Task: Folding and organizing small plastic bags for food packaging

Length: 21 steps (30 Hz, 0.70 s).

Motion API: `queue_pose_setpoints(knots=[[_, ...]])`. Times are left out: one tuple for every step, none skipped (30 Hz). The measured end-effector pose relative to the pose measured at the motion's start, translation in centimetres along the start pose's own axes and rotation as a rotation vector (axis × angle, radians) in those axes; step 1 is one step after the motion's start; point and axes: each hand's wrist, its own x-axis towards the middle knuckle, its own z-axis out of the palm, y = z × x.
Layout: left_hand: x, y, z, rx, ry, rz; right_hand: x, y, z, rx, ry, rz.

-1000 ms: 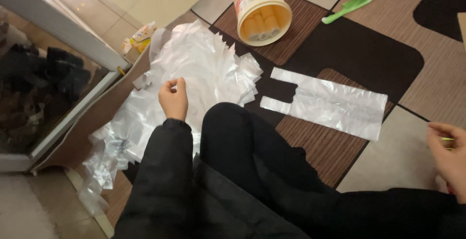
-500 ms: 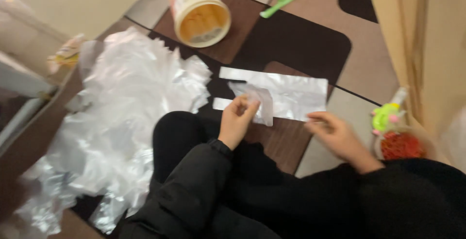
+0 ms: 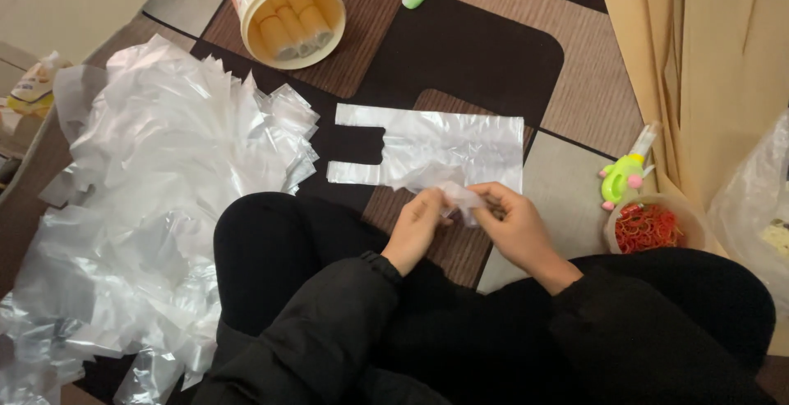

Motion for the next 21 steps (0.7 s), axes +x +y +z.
queue_pose_setpoints(knots=[[0.1, 0.5, 0.3, -0.341, 0.026, -0.232, -0.1, -0.4, -0.2, 0.094, 0.001, -0.025], [0.2, 1.1, 0.6, -0.682, 0.052, -0.463, -0.3, -0.9, -0.4, 0.187, 0.001, -0.05], [0.4, 0.3, 0.2, -0.684, 0.054, -0.465, -0.6, -1.5, -0.3, 0.187, -0.001, -0.047], [0.6, -0.5, -0.2, -0.818, 0.026, -0.519, -0.9, -2.2, -0.2, 0.17, -0.05, -0.089], [0.8, -1.3, -0.7, -0.952, -0.003, -0.571, -1.2, -2.9, -0.1, 0.153, -0.1, -0.133], [1.0, -0.7, -1.2, -0.953, -0.001, -0.572, -1.2, -2.6, -0.1, 0.153, -0.102, -0.132], [1.3, -0.2, -1.7, -0.935, 0.065, -0.528, -1.1, -2.3, -0.1, 0.029, -0.096, -0.198], [1.5, 0.4, -2.3, -0.916, 0.13, -0.483, -1.0, -1.9, -0.1, -0.095, -0.088, -0.264], [2.2, 0.3, -3.1, -0.914, 0.132, -0.483, -0.7, -1.7, -0.5, -0.093, -0.089, -0.265], [2.9, 0.2, -3.9, -0.94, 0.201, -0.439, -0.4, -1.6, -1.0, -0.133, -0.045, -0.3], [3.6, 0.1, -4.8, -0.964, 0.27, -0.392, 0.0, -1.4, -1.3, -0.172, 0.0, -0.337], [3.8, -0.2, -5.9, -0.96, 0.272, -0.389, 0.1, -1.5, -1.7, -0.167, 0.0, -0.34], [4.1, -0.4, -7.1, -0.984, 0.306, -0.355, 0.3, -1.7, -2.0, -0.185, 0.085, -0.34], [4.4, -0.7, -8.3, -1.008, 0.341, -0.319, 0.5, -1.9, -2.4, -0.202, 0.171, -0.339], [4.4, 0.1, -8.9, -1.003, 0.341, -0.314, 0.4, -1.9, -2.3, -0.197, 0.172, -0.345], [4.3, 0.9, -9.5, -0.989, 0.345, -0.28, 0.4, -2.0, -2.3, -0.213, 0.208, -0.342], [4.2, 1.7, -10.0, -0.974, 0.348, -0.247, 0.3, -2.0, -2.2, -0.228, 0.243, -0.338], [4.2, 1.8, -10.5, -0.969, 0.349, -0.243, 0.5, -1.8, -2.1, -0.223, 0.243, -0.342], [4.3, 2.0, -10.8, -0.953, 0.38, -0.208, 0.7, -1.6, -2.1, -0.217, 0.249, -0.329], [4.3, 2.1, -11.1, -0.937, 0.41, -0.172, 0.8, -1.4, -2.1, -0.212, 0.254, -0.316], [4.3, 2.2, -12.0, -0.936, 0.408, -0.172, 0.7, -1.8, -2.3, -0.211, 0.257, -0.316]])
